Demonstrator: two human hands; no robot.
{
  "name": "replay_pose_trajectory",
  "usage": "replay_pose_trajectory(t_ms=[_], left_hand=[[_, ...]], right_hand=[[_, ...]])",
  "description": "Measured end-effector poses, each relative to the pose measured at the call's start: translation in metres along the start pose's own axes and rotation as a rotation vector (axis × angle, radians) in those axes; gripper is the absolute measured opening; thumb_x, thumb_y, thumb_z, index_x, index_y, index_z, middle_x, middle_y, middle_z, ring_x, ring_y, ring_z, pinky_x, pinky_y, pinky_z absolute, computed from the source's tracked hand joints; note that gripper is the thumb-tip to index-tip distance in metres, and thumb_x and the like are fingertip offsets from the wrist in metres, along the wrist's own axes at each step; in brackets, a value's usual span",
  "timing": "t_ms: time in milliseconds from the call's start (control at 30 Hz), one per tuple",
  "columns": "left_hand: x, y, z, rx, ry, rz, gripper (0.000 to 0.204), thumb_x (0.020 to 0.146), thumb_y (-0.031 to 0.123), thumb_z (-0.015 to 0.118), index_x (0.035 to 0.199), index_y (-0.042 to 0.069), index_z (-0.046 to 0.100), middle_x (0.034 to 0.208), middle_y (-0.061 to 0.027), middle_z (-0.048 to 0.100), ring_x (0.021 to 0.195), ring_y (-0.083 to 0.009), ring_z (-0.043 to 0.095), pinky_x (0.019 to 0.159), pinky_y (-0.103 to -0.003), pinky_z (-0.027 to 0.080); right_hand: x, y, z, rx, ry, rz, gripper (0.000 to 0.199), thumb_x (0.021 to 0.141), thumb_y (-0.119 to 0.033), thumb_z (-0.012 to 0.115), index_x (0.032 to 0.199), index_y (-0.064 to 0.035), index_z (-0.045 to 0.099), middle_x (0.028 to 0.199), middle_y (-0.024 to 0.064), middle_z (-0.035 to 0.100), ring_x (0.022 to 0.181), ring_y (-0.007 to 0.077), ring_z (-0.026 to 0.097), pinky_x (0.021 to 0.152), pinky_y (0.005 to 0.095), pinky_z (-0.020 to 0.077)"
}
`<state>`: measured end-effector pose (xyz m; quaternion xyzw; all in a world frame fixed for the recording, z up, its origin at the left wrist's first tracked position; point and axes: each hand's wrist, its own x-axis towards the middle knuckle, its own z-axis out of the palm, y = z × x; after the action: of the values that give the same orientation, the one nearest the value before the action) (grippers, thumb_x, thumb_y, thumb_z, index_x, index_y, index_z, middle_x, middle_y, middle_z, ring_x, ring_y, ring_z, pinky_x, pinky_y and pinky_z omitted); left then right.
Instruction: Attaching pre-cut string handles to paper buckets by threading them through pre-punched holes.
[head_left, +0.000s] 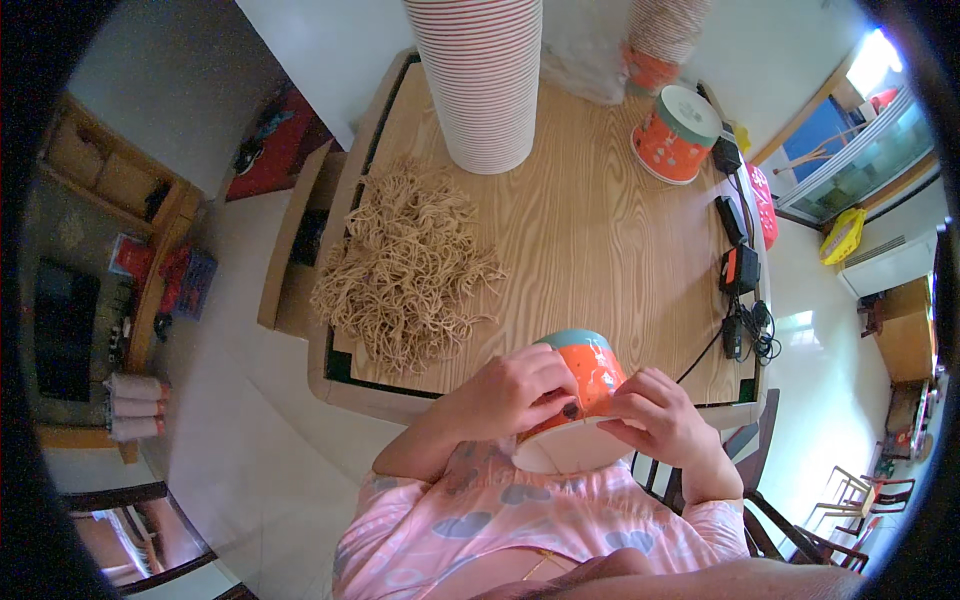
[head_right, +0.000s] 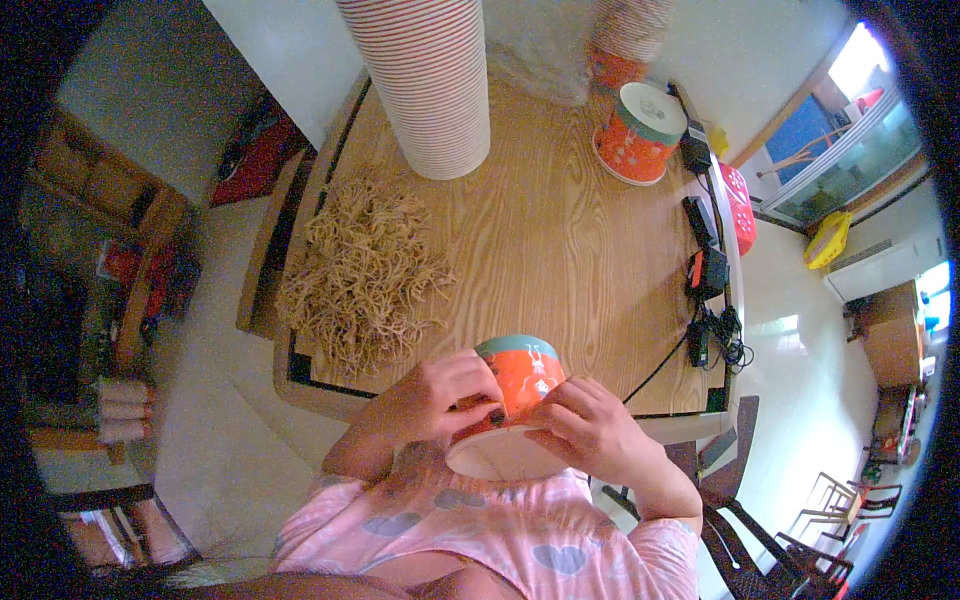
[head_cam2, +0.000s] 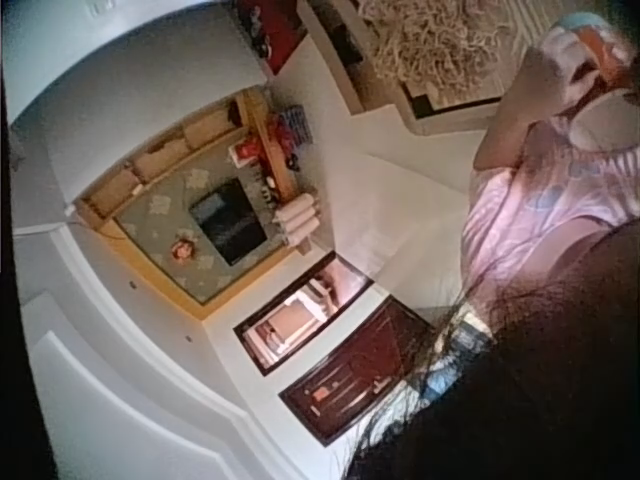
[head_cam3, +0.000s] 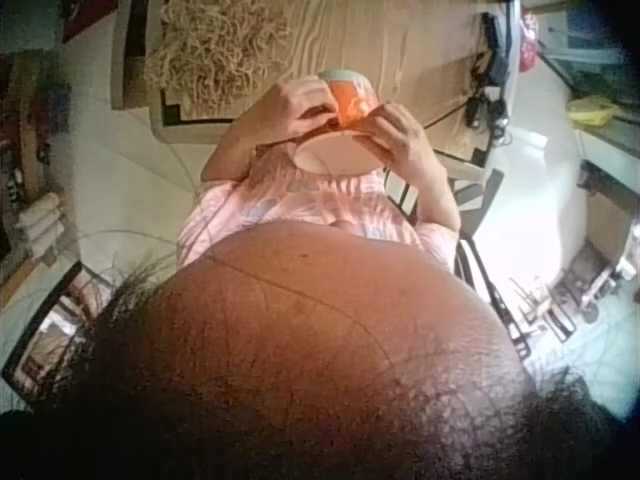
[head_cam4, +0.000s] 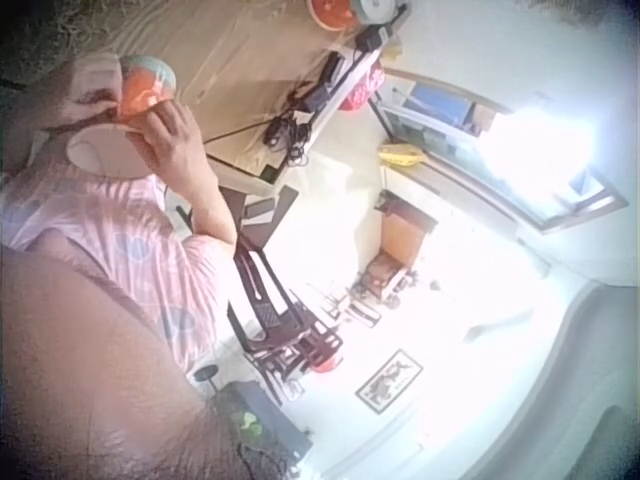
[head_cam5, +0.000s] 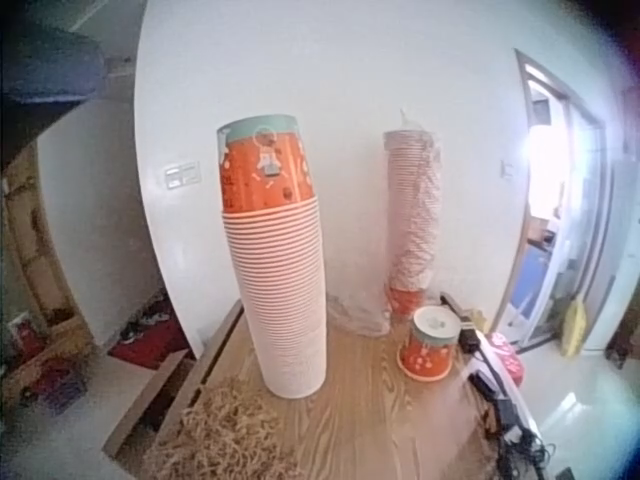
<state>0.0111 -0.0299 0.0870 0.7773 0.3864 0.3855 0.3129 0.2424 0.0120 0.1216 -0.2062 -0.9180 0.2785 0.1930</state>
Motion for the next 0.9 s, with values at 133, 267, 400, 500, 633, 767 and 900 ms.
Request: replay_pose_trajectory(t_ms=[133,267,400,500,633,767,900], left_hand=[[0.004,0.0,-0.003,-0.062,0.017,-0.015,0.014,0.075,0.007,0.067,0.086,0.004,0.061,0.08,-0.0092,0.057,0.079,-0.0258,0.056,0.07,-0.036,0.047],[0.007,0.001,-0.007,-0.146,-0.03,0.043,0.012,0.074,0.007,0.069,0.084,0.005,0.064,0.077,-0.0073,0.057,0.076,-0.0241,0.056,0.069,-0.035,0.047],[0.008,-0.003,-0.008,-0.276,-0.085,0.006,0.012,0.073,0.007,0.069,0.084,0.006,0.065,0.075,-0.007,0.057,0.074,-0.0238,0.057,0.068,-0.033,0.046],[0.007,-0.006,-0.008,-0.315,-0.065,-0.04,0.012,0.073,0.008,0.069,0.083,0.005,0.064,0.075,-0.0073,0.057,0.074,-0.0239,0.057,0.067,-0.034,0.046],[0.007,-0.002,-0.002,-0.177,-0.067,-0.072,0.012,0.07,0.007,0.072,0.08,0.006,0.066,0.076,-0.0065,0.06,0.076,-0.0219,0.06,0.068,-0.033,0.047],[0.008,0.003,-0.001,-0.03,0.001,-0.144,0.011,0.07,0.008,0.072,0.077,0.005,0.064,0.076,-0.0075,0.061,0.076,-0.0228,0.06,0.068,-0.034,0.047],[0.007,0.001,0.001,-0.135,0.03,-0.228,0.011,0.071,0.008,0.072,0.078,0.005,0.065,0.077,-0.0079,0.061,0.077,-0.0228,0.06,0.068,-0.033,0.047]], right_hand=[[0.002,-0.001,0.004,0.014,0.035,-0.042,0.022,0.072,-0.011,0.07,0.091,-0.0069,0.061,0.081,0.007,0.055,0.075,0.0252,0.056,0.065,0.0353,0.0472],[0.004,-0.003,0.004,-0.004,0.049,-0.051,0.021,0.072,-0.01,0.07,0.091,-0.0061,0.062,0.082,0.0072,0.055,0.075,0.0252,0.056,0.064,0.0354,0.0474],[0.005,-0.001,0.006,0.017,0.072,-0.075,0.027,0.067,-0.008,0.073,0.092,-0.0065,0.063,0.08,0.0068,0.055,0.07,0.0238,0.055,0.06,0.034,0.045],[0.004,0.001,0.006,0.002,0.068,-0.069,0.026,0.067,-0.008,0.073,0.091,-0.0065,0.064,0.08,0.0066,0.055,0.07,0.0238,0.055,0.06,0.0343,0.045],[0.005,0.001,0.007,0.002,0.07,-0.071,0.024,0.067,-0.007,0.073,0.089,-0.0057,0.064,0.079,0.0062,0.055,0.069,0.0229,0.055,0.059,0.0338,0.0449],[0.009,0.001,0.009,-0.013,0.136,-0.068,0.022,0.067,-0.006,0.072,0.087,-0.005,0.063,0.077,0.0057,0.056,0.068,0.0223,0.055,0.058,0.0332,0.0445],[0.011,-0.001,0.009,-0.023,0.103,-0.045,0.023,0.067,-0.006,0.072,0.088,-0.0053,0.062,0.076,0.0055,0.056,0.068,0.0221,0.055,0.059,0.0332,0.0443]])
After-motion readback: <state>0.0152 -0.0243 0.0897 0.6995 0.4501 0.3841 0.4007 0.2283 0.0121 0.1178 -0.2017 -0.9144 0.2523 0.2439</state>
